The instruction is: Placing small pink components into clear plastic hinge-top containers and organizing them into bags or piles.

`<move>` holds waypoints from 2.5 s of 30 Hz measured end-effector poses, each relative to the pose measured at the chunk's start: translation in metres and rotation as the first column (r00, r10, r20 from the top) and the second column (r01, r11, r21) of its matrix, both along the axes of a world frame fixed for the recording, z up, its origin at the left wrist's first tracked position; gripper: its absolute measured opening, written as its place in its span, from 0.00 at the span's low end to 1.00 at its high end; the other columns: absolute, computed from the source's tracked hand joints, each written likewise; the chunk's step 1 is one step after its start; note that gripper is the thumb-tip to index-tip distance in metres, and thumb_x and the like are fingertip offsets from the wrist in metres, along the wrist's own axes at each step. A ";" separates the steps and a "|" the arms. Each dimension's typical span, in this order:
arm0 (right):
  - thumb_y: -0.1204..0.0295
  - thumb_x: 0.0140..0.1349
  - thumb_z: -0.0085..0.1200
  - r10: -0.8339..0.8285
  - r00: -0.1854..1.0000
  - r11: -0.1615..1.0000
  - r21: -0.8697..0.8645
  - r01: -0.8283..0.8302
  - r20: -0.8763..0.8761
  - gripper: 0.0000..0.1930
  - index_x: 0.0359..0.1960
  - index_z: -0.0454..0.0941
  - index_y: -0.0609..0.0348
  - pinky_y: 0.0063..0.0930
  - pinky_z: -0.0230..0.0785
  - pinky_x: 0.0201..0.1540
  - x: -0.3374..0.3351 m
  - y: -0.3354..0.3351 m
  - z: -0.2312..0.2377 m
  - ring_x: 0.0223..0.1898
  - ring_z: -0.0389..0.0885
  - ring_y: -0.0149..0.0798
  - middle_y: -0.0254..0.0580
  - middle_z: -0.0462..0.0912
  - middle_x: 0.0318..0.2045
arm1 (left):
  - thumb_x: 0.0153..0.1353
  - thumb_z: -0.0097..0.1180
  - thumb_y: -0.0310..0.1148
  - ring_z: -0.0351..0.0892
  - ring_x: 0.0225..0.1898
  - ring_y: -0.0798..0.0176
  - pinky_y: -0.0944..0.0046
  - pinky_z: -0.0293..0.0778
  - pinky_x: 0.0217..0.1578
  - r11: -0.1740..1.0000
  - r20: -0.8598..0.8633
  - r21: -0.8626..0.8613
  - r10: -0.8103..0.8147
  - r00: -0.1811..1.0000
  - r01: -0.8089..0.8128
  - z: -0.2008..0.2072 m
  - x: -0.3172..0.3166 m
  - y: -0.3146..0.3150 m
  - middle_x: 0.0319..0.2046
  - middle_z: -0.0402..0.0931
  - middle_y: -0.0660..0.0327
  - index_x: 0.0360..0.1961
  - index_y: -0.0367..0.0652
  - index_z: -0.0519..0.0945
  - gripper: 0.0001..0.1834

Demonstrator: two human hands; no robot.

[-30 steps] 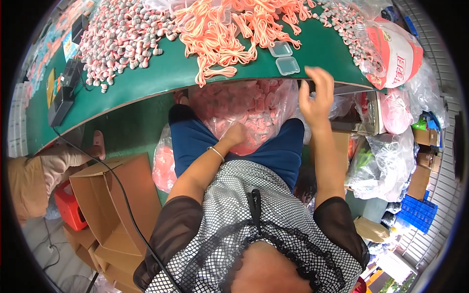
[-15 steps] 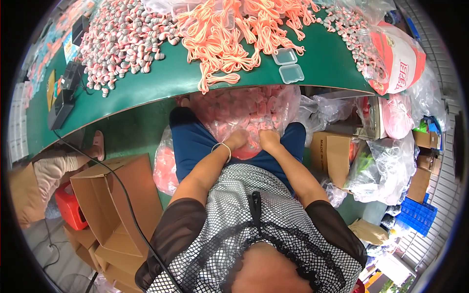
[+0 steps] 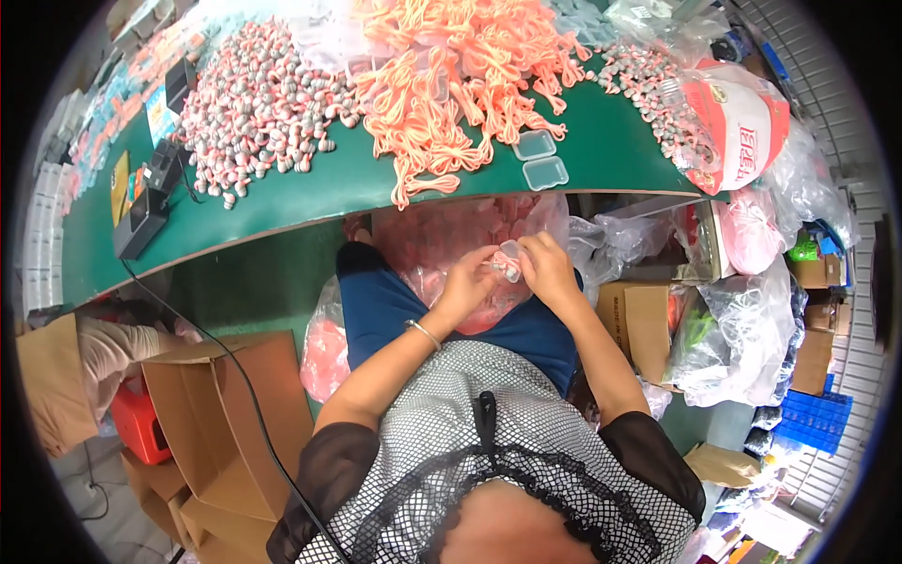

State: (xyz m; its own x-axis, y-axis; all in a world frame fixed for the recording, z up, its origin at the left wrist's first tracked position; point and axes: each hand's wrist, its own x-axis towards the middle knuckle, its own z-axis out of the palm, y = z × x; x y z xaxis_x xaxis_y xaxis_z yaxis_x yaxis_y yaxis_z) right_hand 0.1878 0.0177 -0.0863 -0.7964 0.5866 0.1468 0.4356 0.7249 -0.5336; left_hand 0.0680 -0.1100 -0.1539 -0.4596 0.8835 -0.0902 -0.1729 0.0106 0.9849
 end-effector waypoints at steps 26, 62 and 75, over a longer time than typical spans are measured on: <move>0.76 0.56 0.59 0.126 0.968 0.892 0.452 -0.015 -0.215 0.09 0.39 0.81 0.57 0.41 0.73 0.38 0.000 0.165 0.115 0.37 0.80 0.50 0.44 0.78 0.32 | 0.42 0.71 0.38 0.77 0.41 0.56 0.52 0.65 0.42 0.990 -0.985 0.099 0.111 0.130 -0.096 0.168 -0.011 0.164 0.34 0.80 0.62 0.41 0.46 0.82 0.22; 0.85 0.53 0.53 0.144 0.899 0.901 0.430 0.054 -0.413 0.18 0.48 0.77 0.64 0.40 0.72 0.50 0.016 0.126 0.093 0.47 0.78 0.52 0.49 0.81 0.44 | 0.52 0.65 0.34 0.78 0.38 0.56 0.53 0.63 0.39 0.967 -0.928 0.185 0.230 0.293 -0.175 0.157 -0.010 0.162 0.29 0.82 0.62 0.29 0.48 0.88 0.05; 0.83 0.55 0.54 0.140 0.904 0.874 0.479 0.079 -0.404 0.17 0.48 0.77 0.64 0.41 0.73 0.49 0.015 0.123 0.092 0.46 0.78 0.51 0.48 0.80 0.43 | 0.53 0.65 0.40 0.82 0.30 0.52 0.52 0.65 0.37 0.980 -0.881 0.054 0.138 0.453 -0.194 0.160 -0.017 0.168 0.25 0.84 0.57 0.28 0.47 0.88 0.09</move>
